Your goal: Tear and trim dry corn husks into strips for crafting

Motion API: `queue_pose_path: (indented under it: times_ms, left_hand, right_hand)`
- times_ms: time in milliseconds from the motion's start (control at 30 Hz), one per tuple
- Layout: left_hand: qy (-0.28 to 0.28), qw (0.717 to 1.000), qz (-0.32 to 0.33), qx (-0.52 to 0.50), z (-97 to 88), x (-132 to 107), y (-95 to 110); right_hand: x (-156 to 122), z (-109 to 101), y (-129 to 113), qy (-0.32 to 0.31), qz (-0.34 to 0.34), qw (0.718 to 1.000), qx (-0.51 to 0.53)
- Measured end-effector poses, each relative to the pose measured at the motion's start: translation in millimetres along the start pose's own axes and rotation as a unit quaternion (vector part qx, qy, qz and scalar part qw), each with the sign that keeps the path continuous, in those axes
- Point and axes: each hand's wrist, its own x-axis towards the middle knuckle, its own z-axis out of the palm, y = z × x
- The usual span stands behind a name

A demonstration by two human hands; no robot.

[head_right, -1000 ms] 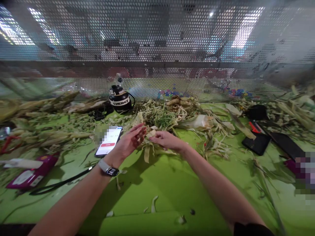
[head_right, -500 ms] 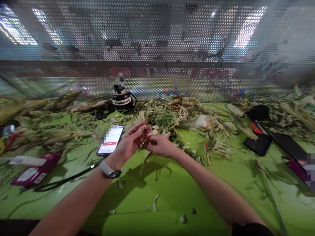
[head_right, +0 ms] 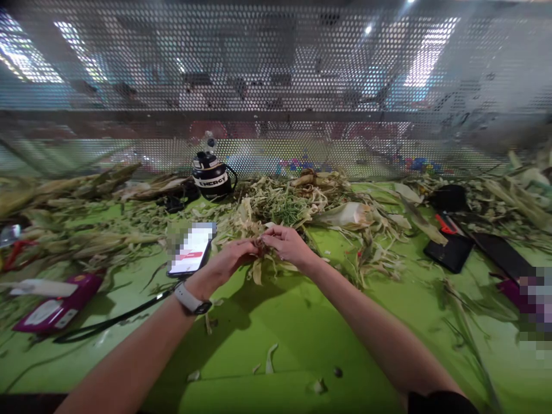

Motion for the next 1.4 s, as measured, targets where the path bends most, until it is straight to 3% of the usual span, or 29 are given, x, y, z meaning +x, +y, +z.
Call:
queue_pose_path:
  times_ms: [533,800,933,1033,1133,1200,1300,1400]
  left_hand:
    - [-0.021,0.990,-0.029,-0.133,0.8,-2,3]
    - [0.010,0.977,-0.054,-0.205,0.4,2,2]
    - [0.007,0.965,-0.058,-0.254,1.9,2,5]
    - [0.009,0.953,-0.025,-0.302,-4.3,-2,13]
    - [0.014,0.925,0.062,-0.374,-15.5,-5,21]
    - [0.029,0.939,0.107,-0.327,-20.8,-5,25]
    - [0.085,0.975,0.158,-0.133,-19.4,-6,27]
    - [0.103,0.976,0.193,0.014,-9.8,-10,26]
  right_hand:
    - [-6,-4,-15,0.007,0.074,0.996,-0.049]
    - [-10,-16,-12,-0.144,0.036,0.969,-0.197]
    - [-8,-16,-8,-0.154,-0.035,0.950,-0.269]
    - [-7,-17,-7,-0.145,-0.035,0.951,-0.270]
    - [-7,-17,-8,-0.129,-0.017,0.960,-0.250]
    - [-7,-17,-9,-0.112,-0.006,0.967,-0.230]
    - [-8,-17,-10,-0.087,-0.001,0.972,-0.218]
    - [-6,-16,-8,-0.060,-0.021,0.975,-0.215]
